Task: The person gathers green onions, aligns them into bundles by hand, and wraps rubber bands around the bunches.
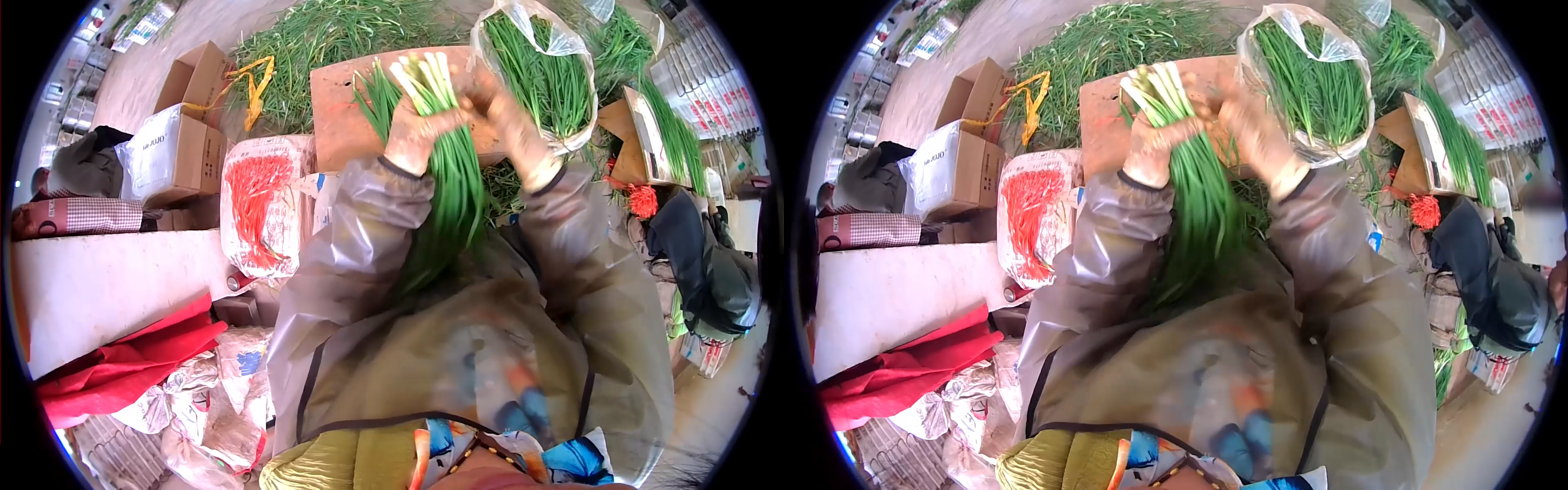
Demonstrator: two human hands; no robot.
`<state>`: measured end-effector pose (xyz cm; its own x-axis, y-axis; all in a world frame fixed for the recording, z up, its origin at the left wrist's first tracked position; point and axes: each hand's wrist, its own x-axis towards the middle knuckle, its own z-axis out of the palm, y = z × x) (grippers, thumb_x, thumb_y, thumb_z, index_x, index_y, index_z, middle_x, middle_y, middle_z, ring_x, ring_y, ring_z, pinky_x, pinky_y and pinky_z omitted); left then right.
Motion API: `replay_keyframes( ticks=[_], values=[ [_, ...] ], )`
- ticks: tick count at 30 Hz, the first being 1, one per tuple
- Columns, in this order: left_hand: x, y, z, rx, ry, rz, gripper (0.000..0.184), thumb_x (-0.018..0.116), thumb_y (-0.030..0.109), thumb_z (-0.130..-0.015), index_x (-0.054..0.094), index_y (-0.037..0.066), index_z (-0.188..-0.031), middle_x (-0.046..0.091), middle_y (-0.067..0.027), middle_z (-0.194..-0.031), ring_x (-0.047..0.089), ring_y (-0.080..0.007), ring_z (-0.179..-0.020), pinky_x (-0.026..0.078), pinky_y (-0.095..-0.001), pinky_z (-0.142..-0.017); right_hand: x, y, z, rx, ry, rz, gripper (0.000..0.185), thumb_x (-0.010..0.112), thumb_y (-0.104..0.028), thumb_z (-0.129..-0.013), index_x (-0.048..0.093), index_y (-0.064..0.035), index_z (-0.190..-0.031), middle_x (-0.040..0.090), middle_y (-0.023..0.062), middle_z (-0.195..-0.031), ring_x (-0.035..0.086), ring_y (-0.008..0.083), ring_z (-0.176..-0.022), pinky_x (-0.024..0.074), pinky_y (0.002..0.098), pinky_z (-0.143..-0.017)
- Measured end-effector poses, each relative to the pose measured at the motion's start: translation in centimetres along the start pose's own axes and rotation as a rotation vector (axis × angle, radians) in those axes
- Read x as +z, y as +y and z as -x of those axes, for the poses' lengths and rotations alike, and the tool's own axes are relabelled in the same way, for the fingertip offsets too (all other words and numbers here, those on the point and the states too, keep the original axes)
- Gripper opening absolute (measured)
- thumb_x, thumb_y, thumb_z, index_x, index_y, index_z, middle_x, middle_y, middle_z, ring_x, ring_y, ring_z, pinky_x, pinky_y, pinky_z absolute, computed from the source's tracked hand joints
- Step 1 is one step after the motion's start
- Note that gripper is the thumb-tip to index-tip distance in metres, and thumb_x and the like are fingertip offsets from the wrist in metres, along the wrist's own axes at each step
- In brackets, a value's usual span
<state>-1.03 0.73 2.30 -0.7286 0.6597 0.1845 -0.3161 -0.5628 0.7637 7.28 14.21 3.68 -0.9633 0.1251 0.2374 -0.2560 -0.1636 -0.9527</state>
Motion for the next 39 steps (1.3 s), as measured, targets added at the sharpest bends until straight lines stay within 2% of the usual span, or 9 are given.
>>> replay_keyframes(
  ticks=[5,12,17,23,26,31,32,36,39],
  values=[
    [-4.0,-6.2,0.0,-0.295,0.313,0.276,0.013,0.063,0.010,-0.079,0.056,0.006,-0.089,0.058,-0.0034,-0.076,0.056,-0.0146,-0.065,0.046,-0.0272,-0.057,2.6,9.0,5.9,0.342,0.177,0.387,0.088,0.078,-0.023,-0.064,0.031,-0.0023,-0.135,0.053,0.0132,-0.117,0.050,0.0200,-0.107,0.0381,0.0303,-0.093],
    [-14.7,-9.4,-1.3,-0.363,0.456,-0.456,0.058,0.061,0.041,-0.083,0.041,0.011,-0.129,0.052,-0.0064,-0.116,0.050,-0.0192,-0.102,0.041,-0.0377,-0.088,-2.2,12.8,-1.0,0.539,0.267,0.041,0.055,0.075,-0.005,-0.064,0.052,0.0035,-0.113,0.062,0.0103,-0.099,0.059,0.0195,-0.087,0.0479,0.0316,-0.080],
    [-20.8,-7.6,-5.4,-0.449,0.754,-0.411,0.054,0.065,0.030,-0.080,0.042,0.010,-0.125,0.052,-0.0025,-0.096,0.048,-0.0134,-0.082,0.041,-0.0340,-0.067,-4.3,18.6,-11.6,0.494,0.266,0.478,0.070,0.075,-0.017,-0.066,0.043,0.0031,-0.125,0.058,0.0168,-0.110,0.057,0.0264,-0.098,0.0450,0.0348,-0.087],
    [-21.2,-11.3,-8.2,-0.293,0.491,-0.371,0.051,0.057,0.013,-0.086,0.035,0.003,-0.131,0.048,-0.0152,-0.123,0.052,-0.0241,-0.104,0.045,-0.0364,-0.083,-1.0,25.4,-10.7,0.538,0.402,1.104,0.084,0.071,-0.032,-0.067,0.029,-0.0011,-0.132,0.047,0.0261,-0.120,0.050,0.0399,-0.107,0.0412,0.0444,-0.089],
    [-21.6,-10.8,-9.6,-0.181,0.180,-1.518,0.085,0.066,0.040,-0.077,0.022,0.001,-0.139,0.050,-0.0217,-0.123,0.053,-0.0352,-0.104,0.044,-0.0407,-0.085,0.7,22.6,-9.3,0.525,0.344,0.939,0.081,0.069,-0.026,-0.066,0.027,0.0000,-0.131,0.050,0.0276,-0.112,0.050,0.0415,-0.104,0.0413,0.0464,-0.088],
    [-19.4,-13.2,-8.9,-0.275,0.191,-1.729,0.114,0.077,0.049,-0.058,0.014,0.001,-0.140,0.046,-0.0305,-0.120,0.053,-0.0405,-0.102,0.044,-0.0430,-0.085,-2.0,21.0,-2.9,0.450,0.353,0.753,0.042,0.066,-0.028,-0.075,0.059,-0.0006,-0.106,0.063,0.0180,-0.095,0.060,0.0299,-0.092,0.0472,0.0367,-0.078],
    [-19.4,-13.6,-9.1,-0.190,0.185,-1.745,0.117,0.079,0.049,-0.056,0.013,0.001,-0.140,0.044,-0.0299,-0.122,0.052,-0.0416,-0.104,0.044,-0.0432,-0.086,-4.0,19.5,-0.9,0.725,0.529,0.154,0.031,0.064,-0.027,-0.080,0.065,0.0002,-0.095,0.066,0.0115,-0.087,0.063,0.0214,-0.080,0.0492,0.0307,-0.071],
    [-20.2,-14.0,-9.5,-0.205,0.123,-1.775,0.121,0.081,0.041,-0.055,0.004,0.005,-0.142,0.028,-0.0273,-0.138,0.045,-0.0418,-0.115,0.041,-0.0424,-0.093,-15.6,22.2,13.1,0.915,0.661,0.945,0.028,0.057,-0.028,-0.083,0.065,-0.0076,-0.100,0.066,0.0103,-0.095,0.062,0.0233,-0.088,0.0473,0.0325,-0.076],
    [-19.2,-13.4,-9.8,-0.349,0.120,-1.648,0.115,0.079,0.039,-0.061,0.006,-0.002,-0.140,0.033,-0.0289,-0.134,0.039,-0.0394,-0.121,0.034,-0.0392,-0.099,-15.5,23.3,16.6,1.217,0.561,0.859,0.026,0.055,-0.021,-0.079,0.066,-0.0133,-0.101,0.065,0.0111,-0.098,0.061,0.0267,-0.094,0.0472,0.0353,-0.080]
  ],
)
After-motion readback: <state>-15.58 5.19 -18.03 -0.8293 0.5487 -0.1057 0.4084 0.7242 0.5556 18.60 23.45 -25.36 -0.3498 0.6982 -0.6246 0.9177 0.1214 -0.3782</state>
